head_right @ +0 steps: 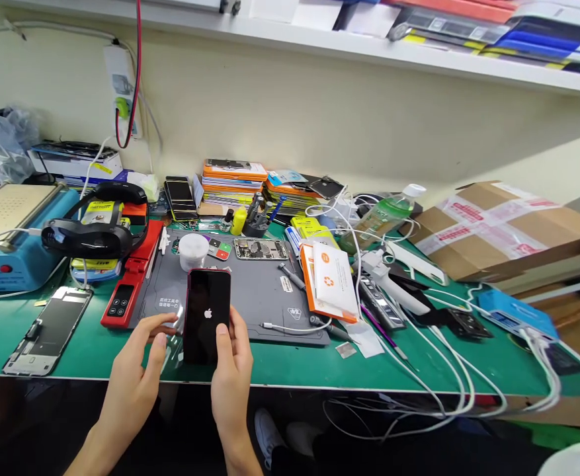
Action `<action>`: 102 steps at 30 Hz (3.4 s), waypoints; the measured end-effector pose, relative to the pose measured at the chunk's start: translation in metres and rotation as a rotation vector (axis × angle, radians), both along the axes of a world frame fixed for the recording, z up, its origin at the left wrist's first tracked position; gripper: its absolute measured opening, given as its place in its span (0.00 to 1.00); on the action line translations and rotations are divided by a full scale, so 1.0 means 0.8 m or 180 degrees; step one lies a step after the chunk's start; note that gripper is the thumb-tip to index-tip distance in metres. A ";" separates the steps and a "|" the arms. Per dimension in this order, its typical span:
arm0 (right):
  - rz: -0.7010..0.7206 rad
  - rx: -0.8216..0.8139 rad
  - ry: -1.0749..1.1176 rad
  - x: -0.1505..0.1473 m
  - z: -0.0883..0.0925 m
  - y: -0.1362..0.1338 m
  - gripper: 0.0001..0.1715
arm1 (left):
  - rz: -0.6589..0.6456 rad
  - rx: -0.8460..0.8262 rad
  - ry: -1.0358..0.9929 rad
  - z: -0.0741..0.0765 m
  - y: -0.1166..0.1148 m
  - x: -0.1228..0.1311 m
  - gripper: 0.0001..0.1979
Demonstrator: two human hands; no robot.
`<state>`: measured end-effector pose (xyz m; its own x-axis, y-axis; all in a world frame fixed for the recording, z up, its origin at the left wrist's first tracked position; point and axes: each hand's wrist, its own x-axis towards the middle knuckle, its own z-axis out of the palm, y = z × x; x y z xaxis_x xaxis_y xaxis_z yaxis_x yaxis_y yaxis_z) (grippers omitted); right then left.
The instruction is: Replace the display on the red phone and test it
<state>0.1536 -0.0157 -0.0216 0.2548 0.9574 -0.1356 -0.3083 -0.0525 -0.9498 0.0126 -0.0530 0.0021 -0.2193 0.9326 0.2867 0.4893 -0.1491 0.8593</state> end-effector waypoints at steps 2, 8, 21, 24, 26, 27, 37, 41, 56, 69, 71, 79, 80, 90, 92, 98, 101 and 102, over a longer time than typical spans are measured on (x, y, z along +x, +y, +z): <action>0.0062 -0.0033 0.0171 -0.001 0.002 -0.001 0.44 | -0.0193 -0.0453 -0.0768 0.002 0.000 0.003 0.19; 0.0233 0.0014 0.0395 -0.010 0.014 -0.003 0.41 | -0.0451 -0.0572 -0.2411 0.017 0.008 0.013 0.29; 0.0671 0.0406 -0.0356 -0.025 0.015 0.007 0.35 | -0.0524 -0.0852 -0.3900 0.020 0.036 -0.008 0.31; 0.0935 0.0585 -0.0719 -0.028 0.019 0.008 0.35 | -0.0426 -0.0860 -0.4145 0.014 0.040 -0.009 0.30; 0.1100 0.0697 -0.0952 -0.028 0.022 0.010 0.35 | -0.0390 -0.0794 -0.4238 0.011 0.041 -0.010 0.28; 0.1168 0.0728 -0.1076 -0.027 0.023 0.011 0.35 | -0.0380 -0.0770 -0.4268 0.010 0.042 -0.010 0.27; 0.0781 0.0799 -0.1342 -0.016 0.023 0.036 0.31 | -0.0123 -0.0814 -0.4433 0.012 0.047 -0.014 0.26; 0.0825 0.0446 -0.0238 -0.024 0.011 0.033 0.38 | -0.0168 -0.0954 -0.4391 0.013 0.046 -0.014 0.29; 0.1126 0.0656 -0.0212 -0.014 0.000 0.021 0.29 | -0.0245 -0.1245 -0.4678 0.015 0.042 -0.021 0.27; 0.1616 0.0803 -0.1127 0.012 -0.010 0.013 0.44 | -0.0291 -0.1219 -0.4573 0.009 0.039 -0.019 0.27; 0.1761 0.0871 -0.1280 0.017 -0.010 0.014 0.55 | -0.0292 -0.1255 -0.4629 0.008 0.038 -0.019 0.27; 0.2173 0.0690 -0.1630 0.039 -0.022 0.013 0.68 | -0.0353 -0.1267 -0.4831 0.008 0.040 -0.018 0.24; 0.2163 0.0639 -0.1641 0.040 -0.025 0.011 0.67 | -0.0339 -0.1281 -0.4831 0.008 0.039 -0.018 0.24; 0.2074 0.0605 -0.1599 0.037 -0.025 0.008 0.67 | -0.0440 -0.1202 -0.4918 0.005 0.038 -0.020 0.22; 0.2098 0.0569 -0.1573 0.035 -0.023 0.009 0.68 | -0.0461 -0.1187 -0.4916 0.005 0.038 -0.021 0.22; 0.2143 0.0660 -0.1746 0.032 -0.019 0.011 0.67 | -0.0365 -0.1134 -0.4661 0.011 0.038 -0.018 0.22; 0.2181 0.0686 -0.1747 0.031 -0.015 0.012 0.66 | -0.0341 -0.1128 -0.4599 0.011 0.039 -0.017 0.23; 0.2187 0.0689 -0.1727 0.031 -0.013 0.013 0.66 | -0.0305 -0.1149 -0.4629 0.011 0.039 -0.017 0.24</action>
